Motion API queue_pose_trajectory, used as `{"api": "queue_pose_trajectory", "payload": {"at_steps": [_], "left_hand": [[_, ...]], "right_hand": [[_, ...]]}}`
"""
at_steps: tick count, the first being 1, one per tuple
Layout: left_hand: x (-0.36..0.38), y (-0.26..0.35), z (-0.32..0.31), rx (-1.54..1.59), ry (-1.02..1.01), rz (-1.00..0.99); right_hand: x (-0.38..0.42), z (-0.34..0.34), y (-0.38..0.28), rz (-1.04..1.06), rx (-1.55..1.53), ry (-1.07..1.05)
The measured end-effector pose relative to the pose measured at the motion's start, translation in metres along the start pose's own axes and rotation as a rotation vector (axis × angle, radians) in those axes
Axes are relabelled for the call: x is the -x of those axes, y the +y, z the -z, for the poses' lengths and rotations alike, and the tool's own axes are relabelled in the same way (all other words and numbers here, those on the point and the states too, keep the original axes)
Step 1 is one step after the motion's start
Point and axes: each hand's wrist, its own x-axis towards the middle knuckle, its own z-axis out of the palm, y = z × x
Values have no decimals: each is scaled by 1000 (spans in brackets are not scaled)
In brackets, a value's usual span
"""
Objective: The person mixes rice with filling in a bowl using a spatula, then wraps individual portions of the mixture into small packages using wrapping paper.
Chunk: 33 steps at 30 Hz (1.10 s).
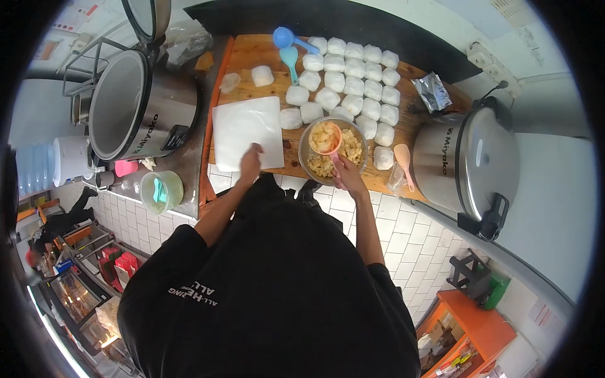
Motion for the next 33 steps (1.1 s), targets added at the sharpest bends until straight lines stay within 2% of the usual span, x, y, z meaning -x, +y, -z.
{"api": "queue_pose_trajectory", "payload": {"at_steps": [1, 3, 5, 6, 7, 8, 9, 11, 13, 14, 15, 17, 19, 22, 24, 25, 27, 29, 33], "left_hand": [[5, -13, 16, -67, 124, 22], [6, -39, 51, -231, 81, 154], [11, -68, 71, -468, 31, 52], [10, -74, 78, -462, 48, 68], [9, -80, 84, -540, -71, -16], [8, -86, 89, -615, -193, -99], [7, -91, 92, -608, -179, -79], [4, -96, 90, -584, -206, -122], [4, -100, 89, -595, -199, -102], [4, -107, 85, -540, -182, -91], [5, -111, 81, -483, -167, -81], [7, -107, 85, -486, -155, -67], [7, -107, 88, -435, -134, -77], [8, -107, 92, -459, -160, -60], [5, -107, 93, -473, -201, -49], [14, -105, 91, -482, -182, -64], [3, -111, 91, -506, -132, -100], [3, -108, 85, -498, -151, -52], [5, -107, 86, -448, -134, -49]], "right_hand": [[4, -15, -9, 69, -10, -37], [-5, -49, -14, 141, -16, -80], [-29, -84, -14, 237, -57, -179], [-42, -100, -13, 146, -76, -179], [-60, -117, -8, 141, -55, -194], [-81, -132, 1, 53, -18, -191], [-101, -148, 9, -34, 20, -185], [-142, -171, 30, -74, 140, -148], [-192, -183, 69, 1086, 1080, 347], [-152, -216, 32, 523, 1261, 282], [-141, -234, 24, 524, 1278, 273], [-131, -253, 23, 598, 1698, 311], [-141, -253, 46, 667, 1723, 259], [-146, -253, 66, 717, 1585, 208], [-143, -258, 66, 699, 1507, 206], [-135, -249, 57, 784, 1441, 121], [-139, -234, 48, 652, 1601, 161], [-142, -250, 67, 636, 1507, 276], [-141, -247, 64, 650, 1513, 259]]}}
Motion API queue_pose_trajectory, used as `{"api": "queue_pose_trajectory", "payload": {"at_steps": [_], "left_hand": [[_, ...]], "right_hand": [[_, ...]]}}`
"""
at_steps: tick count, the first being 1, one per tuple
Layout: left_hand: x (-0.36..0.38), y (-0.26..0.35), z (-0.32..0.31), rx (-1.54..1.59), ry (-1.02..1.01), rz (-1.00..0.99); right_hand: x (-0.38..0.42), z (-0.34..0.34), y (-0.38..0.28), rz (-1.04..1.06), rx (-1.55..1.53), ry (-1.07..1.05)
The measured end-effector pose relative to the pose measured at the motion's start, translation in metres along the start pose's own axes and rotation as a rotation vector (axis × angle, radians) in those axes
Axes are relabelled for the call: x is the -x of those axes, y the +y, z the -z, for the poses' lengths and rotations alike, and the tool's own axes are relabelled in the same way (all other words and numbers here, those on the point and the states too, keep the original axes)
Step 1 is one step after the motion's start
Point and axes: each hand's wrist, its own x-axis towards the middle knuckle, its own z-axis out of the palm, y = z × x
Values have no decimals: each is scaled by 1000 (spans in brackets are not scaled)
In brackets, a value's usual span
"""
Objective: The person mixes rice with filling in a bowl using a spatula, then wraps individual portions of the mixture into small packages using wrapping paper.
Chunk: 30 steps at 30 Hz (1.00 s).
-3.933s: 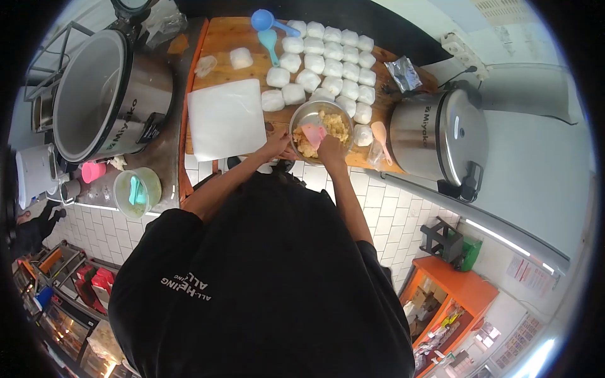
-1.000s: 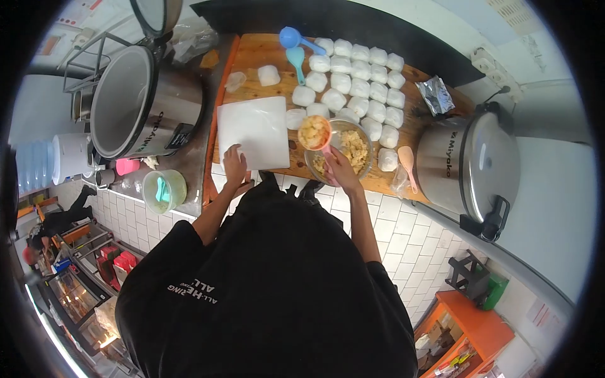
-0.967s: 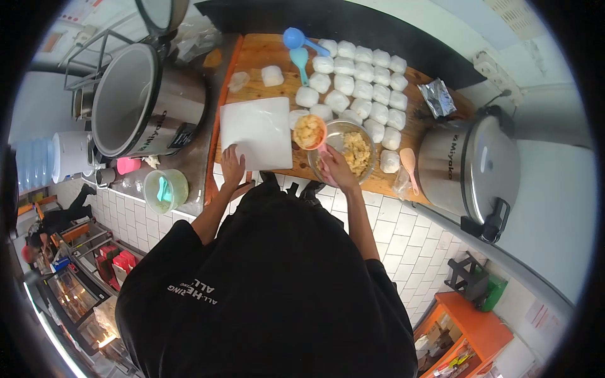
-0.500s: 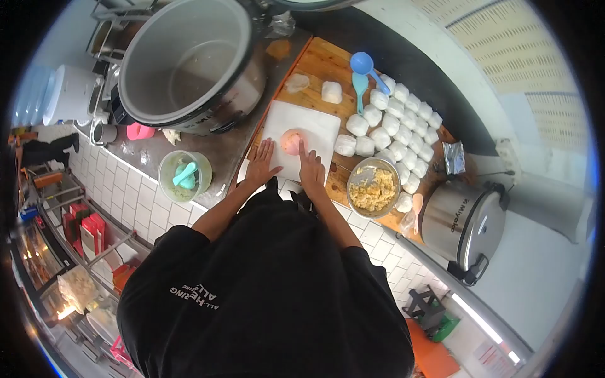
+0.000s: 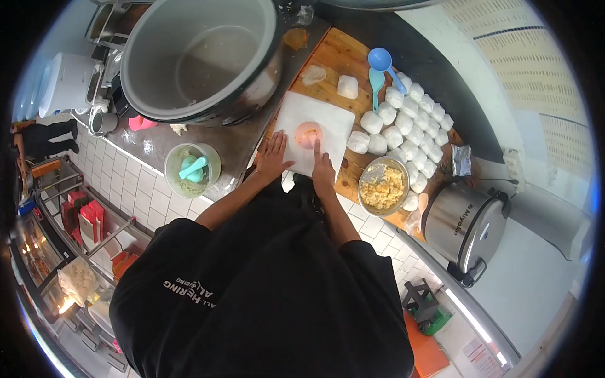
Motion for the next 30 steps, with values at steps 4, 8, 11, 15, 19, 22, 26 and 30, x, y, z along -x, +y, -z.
{"api": "queue_pose_trajectory", "payload": {"at_steps": [4, 8, 11, 15, 19, 22, 26, 30], "left_hand": [[1, -2, 8, 15, 16, -54], [-26, -10, 24, 235, -91, 36], [-63, -8, 24, 236, 201, -38], [-123, -9, 11, -6, 498, -83], [-134, -20, -7, 80, 366, -75], [-140, -19, -8, 245, 361, -93], [-138, 0, 22, 254, 285, -29], [-133, 2, 27, 158, 325, -178]], "right_hand": [[1, 5, 10, 67, -163, -8], [32, 76, 11, 136, -233, 455], [85, 86, 49, -270, -218, 518], [129, 103, 98, -688, -120, 488], [139, 85, 146, -620, 153, 478], [105, 97, 138, -463, 156, 769], [17, 87, 100, -225, -194, 638], [-85, 59, 62, 11, -394, 361]]}}
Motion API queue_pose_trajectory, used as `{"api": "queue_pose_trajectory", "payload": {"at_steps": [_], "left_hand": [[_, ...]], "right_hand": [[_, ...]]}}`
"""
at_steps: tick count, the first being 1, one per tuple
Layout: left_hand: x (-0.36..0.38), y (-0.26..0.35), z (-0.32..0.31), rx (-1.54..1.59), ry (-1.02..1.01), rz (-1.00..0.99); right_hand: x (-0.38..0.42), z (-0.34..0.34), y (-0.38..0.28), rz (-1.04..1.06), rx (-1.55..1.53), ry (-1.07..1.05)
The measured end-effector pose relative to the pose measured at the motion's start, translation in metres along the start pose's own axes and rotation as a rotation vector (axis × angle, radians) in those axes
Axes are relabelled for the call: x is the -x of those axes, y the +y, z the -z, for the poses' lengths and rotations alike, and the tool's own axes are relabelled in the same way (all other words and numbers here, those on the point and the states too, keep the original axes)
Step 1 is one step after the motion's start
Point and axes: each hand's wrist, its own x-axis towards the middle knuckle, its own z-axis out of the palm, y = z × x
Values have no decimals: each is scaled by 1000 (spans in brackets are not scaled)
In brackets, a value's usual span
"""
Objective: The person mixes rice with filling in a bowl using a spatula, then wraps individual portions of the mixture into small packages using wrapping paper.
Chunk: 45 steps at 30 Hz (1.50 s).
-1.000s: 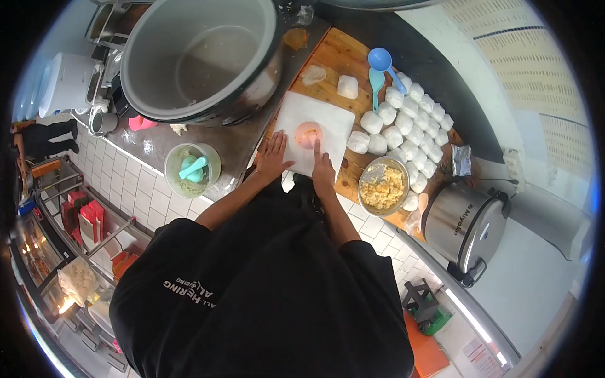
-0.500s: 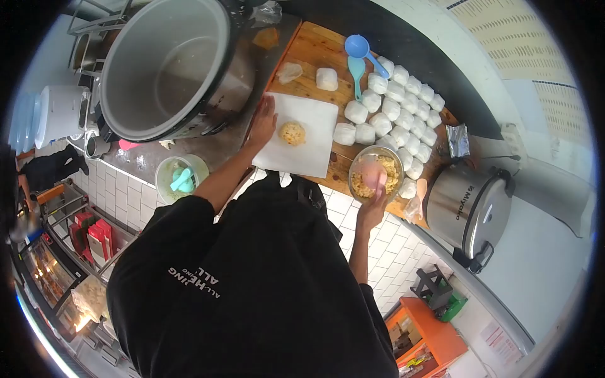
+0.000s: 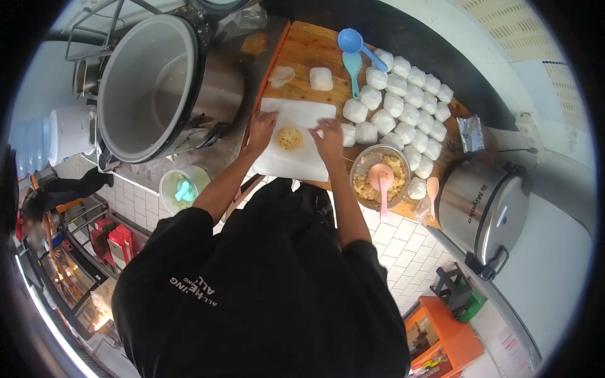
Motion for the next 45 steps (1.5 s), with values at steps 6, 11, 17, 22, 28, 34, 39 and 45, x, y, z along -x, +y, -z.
{"api": "queue_pose_trajectory", "payload": {"at_steps": [6, 11, 17, 22, 28, 34, 39, 45], "left_hand": [[9, 11, 12, -60, -19, -35], [12, 8, 17, -51, -3, -40], [15, 8, 22, -56, -2, -129], [-13, 35, 51, -91, 58, -89], [-45, -20, 41, -8, -856, 148], [-35, -22, 35, 194, -613, 557], [50, -8, 17, 464, -366, 709], [90, -7, 29, 664, -613, 817]], "right_hand": [[-54, -60, 7, 132, 27, -102], [-60, -67, 12, 194, 97, -173], [-61, -50, -3, 373, 49, -122], [-70, -46, 2, 424, -1, -406], [-64, -23, 23, 337, 391, -346], [-59, -4, 36, -380, -186, -561], [12, -26, 46, -356, -90, -444], [48, -31, 61, -406, 222, -720]]}}
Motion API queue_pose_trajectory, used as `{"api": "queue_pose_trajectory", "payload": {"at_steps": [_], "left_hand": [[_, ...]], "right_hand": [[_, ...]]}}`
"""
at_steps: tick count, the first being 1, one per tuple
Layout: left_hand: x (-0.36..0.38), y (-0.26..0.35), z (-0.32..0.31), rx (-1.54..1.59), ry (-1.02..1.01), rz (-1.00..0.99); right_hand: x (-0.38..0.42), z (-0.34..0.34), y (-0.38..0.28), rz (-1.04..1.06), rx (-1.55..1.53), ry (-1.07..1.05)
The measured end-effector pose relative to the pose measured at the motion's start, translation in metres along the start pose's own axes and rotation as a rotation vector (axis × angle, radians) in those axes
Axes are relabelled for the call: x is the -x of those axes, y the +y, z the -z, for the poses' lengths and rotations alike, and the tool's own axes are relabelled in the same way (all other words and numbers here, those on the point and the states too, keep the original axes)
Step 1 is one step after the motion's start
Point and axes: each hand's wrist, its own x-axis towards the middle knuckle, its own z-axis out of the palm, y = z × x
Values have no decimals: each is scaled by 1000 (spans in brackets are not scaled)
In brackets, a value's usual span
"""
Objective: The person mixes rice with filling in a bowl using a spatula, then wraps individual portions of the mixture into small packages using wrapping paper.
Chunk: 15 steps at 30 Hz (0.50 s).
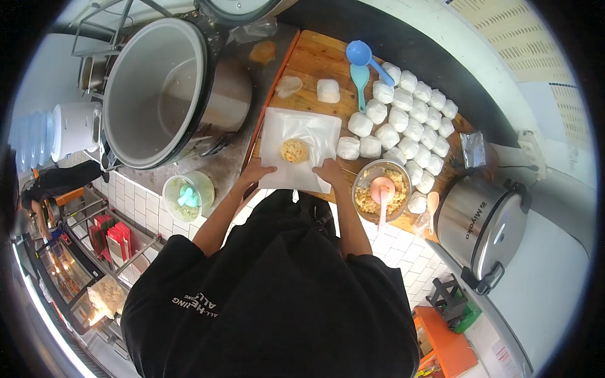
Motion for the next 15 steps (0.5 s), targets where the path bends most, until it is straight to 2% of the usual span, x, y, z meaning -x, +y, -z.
{"api": "queue_pose_trajectory", "payload": {"at_steps": [1, 3, 4, 5, 6, 8, 9, 10, 12, 13, 14, 15], "left_hand": [[-2, -2, 6, 6, 3, 4], [-10, 7, 22, -235, -344, -69], [-11, 16, 23, -228, -343, -71], [-7, 38, 27, -181, -234, -95], [-8, 49, 29, -135, -126, -116], [-76, 10, 13, -135, 254, -394], [-76, 30, 16, -131, 254, -397], [-75, 50, 19, -181, 278, -355], [-68, 84, 26, -230, 307, -316], [-66, 95, 29, -571, 289, -370], [-66, 99, 28, -911, 262, -418], [-65, 101, 26, -909, 262, -419]], "right_hand": [[1, 3, 3, 43, -58, -118], [8, 21, -6, 44, 20, -190], [8, 32, -11, 44, 97, -254], [0, 32, -11, 45, 103, -252], [-12, 25, -10, 83, -9, -29], [-42, 14, -14, 156, -125, 443], [-50, 17, -25, 188, -127, 692], [-55, 26, -27, 188, -123, 693], [-48, 69, -54, 208, -142, 374], [-52, 74, -58, 211, -141, 375], [-56, 77, -59, 225, 153, 302], [-56, 78, -59, 233, 448, 224]]}}
